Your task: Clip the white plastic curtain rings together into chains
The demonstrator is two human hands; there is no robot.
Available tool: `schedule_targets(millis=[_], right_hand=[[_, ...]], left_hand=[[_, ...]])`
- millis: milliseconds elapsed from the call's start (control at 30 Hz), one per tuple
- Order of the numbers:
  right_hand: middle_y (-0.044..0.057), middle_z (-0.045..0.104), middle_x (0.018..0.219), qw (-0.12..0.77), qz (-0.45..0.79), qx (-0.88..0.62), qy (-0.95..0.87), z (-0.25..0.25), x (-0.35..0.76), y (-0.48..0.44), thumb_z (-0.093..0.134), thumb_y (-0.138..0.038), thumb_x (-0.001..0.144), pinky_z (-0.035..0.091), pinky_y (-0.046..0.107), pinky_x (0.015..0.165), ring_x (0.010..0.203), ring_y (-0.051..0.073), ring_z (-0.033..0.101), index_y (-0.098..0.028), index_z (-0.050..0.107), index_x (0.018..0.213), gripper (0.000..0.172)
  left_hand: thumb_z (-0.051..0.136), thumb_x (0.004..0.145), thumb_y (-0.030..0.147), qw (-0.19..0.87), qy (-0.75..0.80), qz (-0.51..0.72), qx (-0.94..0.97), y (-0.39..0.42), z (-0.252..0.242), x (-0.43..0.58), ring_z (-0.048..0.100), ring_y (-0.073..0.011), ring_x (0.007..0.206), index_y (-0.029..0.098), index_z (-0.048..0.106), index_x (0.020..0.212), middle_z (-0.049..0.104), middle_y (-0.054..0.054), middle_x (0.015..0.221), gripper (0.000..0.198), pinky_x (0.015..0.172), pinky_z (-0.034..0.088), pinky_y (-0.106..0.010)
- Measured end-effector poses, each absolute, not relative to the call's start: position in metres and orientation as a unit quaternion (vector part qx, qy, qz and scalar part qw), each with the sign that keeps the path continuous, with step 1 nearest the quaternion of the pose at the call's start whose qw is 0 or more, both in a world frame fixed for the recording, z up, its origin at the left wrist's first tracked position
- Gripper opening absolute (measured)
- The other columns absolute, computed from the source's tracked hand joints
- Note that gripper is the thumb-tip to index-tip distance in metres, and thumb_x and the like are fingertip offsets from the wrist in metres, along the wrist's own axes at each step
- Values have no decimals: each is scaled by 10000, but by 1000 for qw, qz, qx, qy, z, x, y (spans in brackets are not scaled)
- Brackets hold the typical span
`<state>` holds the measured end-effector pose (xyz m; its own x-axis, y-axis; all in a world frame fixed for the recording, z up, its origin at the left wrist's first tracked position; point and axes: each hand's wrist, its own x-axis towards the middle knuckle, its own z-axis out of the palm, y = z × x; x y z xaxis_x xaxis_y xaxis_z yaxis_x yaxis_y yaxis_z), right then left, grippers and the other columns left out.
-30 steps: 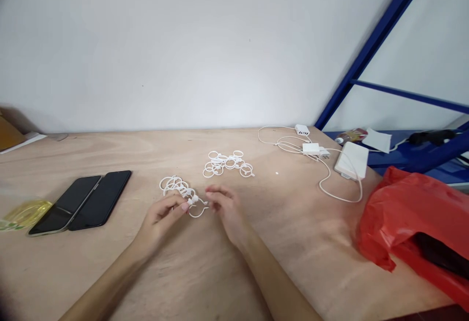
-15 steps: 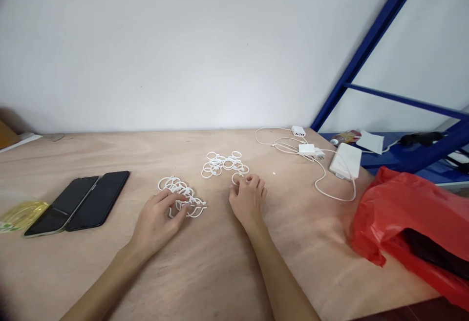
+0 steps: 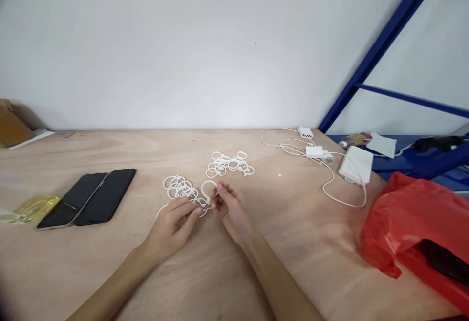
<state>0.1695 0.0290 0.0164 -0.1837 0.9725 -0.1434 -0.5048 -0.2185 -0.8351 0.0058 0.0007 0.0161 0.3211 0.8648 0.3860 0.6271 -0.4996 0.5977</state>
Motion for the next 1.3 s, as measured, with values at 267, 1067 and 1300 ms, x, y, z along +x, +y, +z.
schedule_targets(millis=[267,1067,1300], right_hand=[[-23,548,690,502,752,-287,-317,23,162,19,649,-418,803,308,197,446,542,83,484,-183,540,744,265],[-9,579,588,381,796,-321,-344,24,162,15,689,-367,730,125,211,383,389,30,350,-140,570,633,274],[-47,407,509,368,818,-289,-334,25,163,12,659,-360,716,154,214,402,441,52,289,-151,546,582,274]], left_hand=[[469,904,216,217,435,373,790,-5,20,10,558,-169,747,207,674,897,628,-45,791,205,695,410,-282],[540,837,392,622,384,421,537,7,27,5,476,-144,657,157,578,733,574,-32,698,260,608,340,-257],[559,830,363,749,296,394,444,1,34,7,553,-187,725,172,511,672,601,-71,762,252,699,422,-326]])
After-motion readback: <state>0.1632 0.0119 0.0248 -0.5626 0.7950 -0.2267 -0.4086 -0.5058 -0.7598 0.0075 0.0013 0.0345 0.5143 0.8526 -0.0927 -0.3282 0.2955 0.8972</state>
